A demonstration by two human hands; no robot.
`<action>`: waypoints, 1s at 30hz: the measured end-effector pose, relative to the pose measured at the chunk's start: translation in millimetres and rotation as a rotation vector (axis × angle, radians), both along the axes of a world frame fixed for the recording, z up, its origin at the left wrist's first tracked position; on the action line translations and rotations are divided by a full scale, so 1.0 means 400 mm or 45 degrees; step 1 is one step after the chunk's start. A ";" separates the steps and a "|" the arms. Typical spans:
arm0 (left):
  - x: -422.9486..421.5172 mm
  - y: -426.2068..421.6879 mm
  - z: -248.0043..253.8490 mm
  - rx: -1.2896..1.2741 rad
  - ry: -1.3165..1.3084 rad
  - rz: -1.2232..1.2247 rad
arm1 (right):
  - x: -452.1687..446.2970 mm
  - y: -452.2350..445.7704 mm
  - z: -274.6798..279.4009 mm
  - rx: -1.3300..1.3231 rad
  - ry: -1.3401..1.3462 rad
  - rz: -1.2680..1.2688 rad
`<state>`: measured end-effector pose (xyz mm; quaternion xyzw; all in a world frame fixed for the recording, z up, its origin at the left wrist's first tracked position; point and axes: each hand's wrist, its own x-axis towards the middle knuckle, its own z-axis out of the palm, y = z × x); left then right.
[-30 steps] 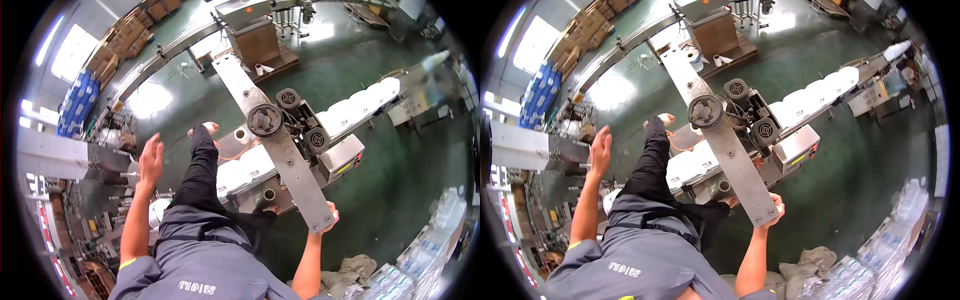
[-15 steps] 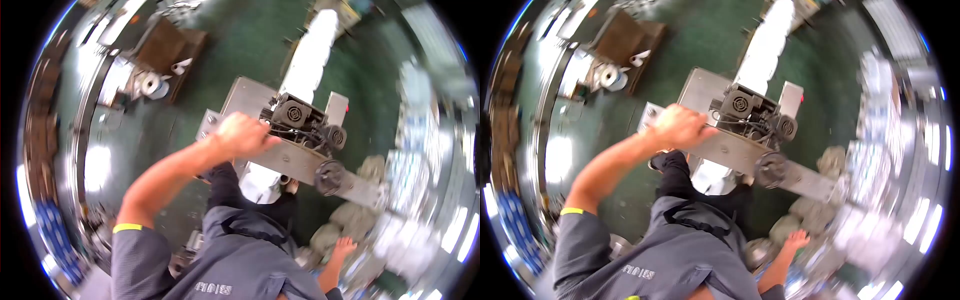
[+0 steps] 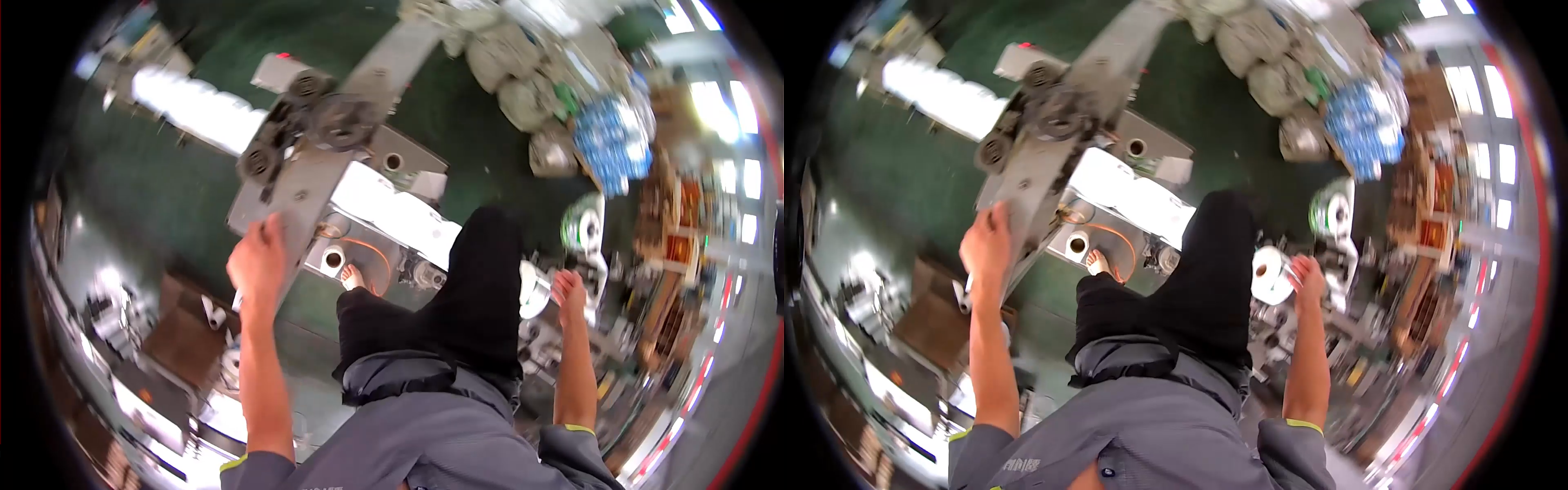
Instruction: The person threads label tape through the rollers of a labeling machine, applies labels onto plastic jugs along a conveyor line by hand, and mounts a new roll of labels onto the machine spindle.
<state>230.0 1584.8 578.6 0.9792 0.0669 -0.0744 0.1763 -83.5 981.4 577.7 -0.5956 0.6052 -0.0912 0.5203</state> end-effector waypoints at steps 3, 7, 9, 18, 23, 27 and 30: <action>-0.011 0.005 -0.036 0.070 -0.101 -0.044 | -0.068 0.108 -0.082 0.074 -0.039 0.035; -0.003 0.027 -0.045 -0.014 -0.063 -0.236 | -0.162 0.218 -0.374 0.200 0.097 0.100; 0.003 0.114 -0.137 0.075 -0.264 -0.220 | -0.248 0.259 -0.584 0.248 0.163 0.128; -0.316 0.227 -0.496 -0.072 -0.121 -0.650 | -0.593 0.383 -1.484 0.082 0.523 0.807; -0.650 0.172 -0.832 -0.161 -0.326 -0.996 | -0.822 0.476 -1.995 0.411 -0.027 0.332; -0.985 0.117 -1.065 -0.173 -0.530 -1.285 | -1.193 0.673 -2.515 0.220 0.041 0.005; -1.114 0.068 -1.134 -0.194 -0.645 -1.487 | -1.507 0.929 -2.579 0.273 0.536 -0.057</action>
